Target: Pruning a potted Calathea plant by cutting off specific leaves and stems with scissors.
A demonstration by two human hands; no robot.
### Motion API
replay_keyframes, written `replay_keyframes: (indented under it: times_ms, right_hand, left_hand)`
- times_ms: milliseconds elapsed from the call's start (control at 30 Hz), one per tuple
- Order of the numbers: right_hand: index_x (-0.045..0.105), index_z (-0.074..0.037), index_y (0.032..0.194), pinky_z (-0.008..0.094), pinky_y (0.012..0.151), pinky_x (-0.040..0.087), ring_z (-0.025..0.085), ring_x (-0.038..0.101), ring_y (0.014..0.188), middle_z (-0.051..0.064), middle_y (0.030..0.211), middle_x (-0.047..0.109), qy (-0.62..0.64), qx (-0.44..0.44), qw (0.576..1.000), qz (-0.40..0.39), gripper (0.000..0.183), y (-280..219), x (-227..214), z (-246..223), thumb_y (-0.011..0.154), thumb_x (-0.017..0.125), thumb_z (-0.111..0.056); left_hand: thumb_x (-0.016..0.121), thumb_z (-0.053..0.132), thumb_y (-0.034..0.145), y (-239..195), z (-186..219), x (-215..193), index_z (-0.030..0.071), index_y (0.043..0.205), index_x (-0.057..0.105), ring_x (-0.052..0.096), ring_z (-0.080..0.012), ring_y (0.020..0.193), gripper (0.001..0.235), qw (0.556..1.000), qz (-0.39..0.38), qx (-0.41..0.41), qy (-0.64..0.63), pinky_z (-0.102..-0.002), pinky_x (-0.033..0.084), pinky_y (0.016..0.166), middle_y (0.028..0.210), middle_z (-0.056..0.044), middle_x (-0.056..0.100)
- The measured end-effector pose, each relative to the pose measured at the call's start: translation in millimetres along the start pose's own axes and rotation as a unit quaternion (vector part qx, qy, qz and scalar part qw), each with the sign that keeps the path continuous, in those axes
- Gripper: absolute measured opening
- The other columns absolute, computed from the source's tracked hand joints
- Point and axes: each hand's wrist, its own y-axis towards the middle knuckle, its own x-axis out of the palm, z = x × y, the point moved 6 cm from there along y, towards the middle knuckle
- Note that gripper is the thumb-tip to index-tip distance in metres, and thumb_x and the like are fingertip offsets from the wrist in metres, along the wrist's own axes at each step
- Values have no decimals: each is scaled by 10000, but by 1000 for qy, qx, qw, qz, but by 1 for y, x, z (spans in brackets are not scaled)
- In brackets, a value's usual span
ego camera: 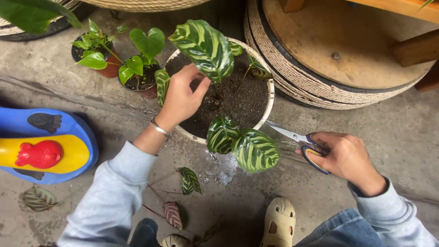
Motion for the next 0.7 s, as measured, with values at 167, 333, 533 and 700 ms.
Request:
replay_keyframes:
  times_ms: [167,333,533,700]
  right_hand:
    - [753,-221,935,380,563,513,205,672,572,-19,653,717,18,13,1000,21,381,0,-2,14,751,783,-553]
    - [746,-203,933,368,579,522,184,679,598,-16,692,725,35,16,999,30,378,0,-1,21,739,824,-517]
    - [740,-225,940,375,596,518,197,679,640,-22,700,712,16,31,999,13,368,-3,6,36,751,807,-533]
    - [746,-232,949,383,580,546,181,692,630,-40,703,725,-1,28,1000,14,394,-7,8,41,749,801,-567]
  left_hand:
    - [624,202,984,26,-12,33,108,1058,700,678,-210,1052,142,988,-99,-91,-76,-373,538,994,1109,-57,724]
    - [628,243,1004,34,-30,68,111,1214,650,689,-146,1093,249,971,-189,-74,-125,-301,554,1035,1189,-34,720]
    - [710,126,969,45,-28,74,86,1116,666,659,-124,927,159,969,-200,-58,-132,-204,575,821,1033,-52,692]
    - [814,117,913,48,-36,69,122,992,746,685,-74,852,105,981,-155,-36,-107,-199,491,768,967,-12,759]
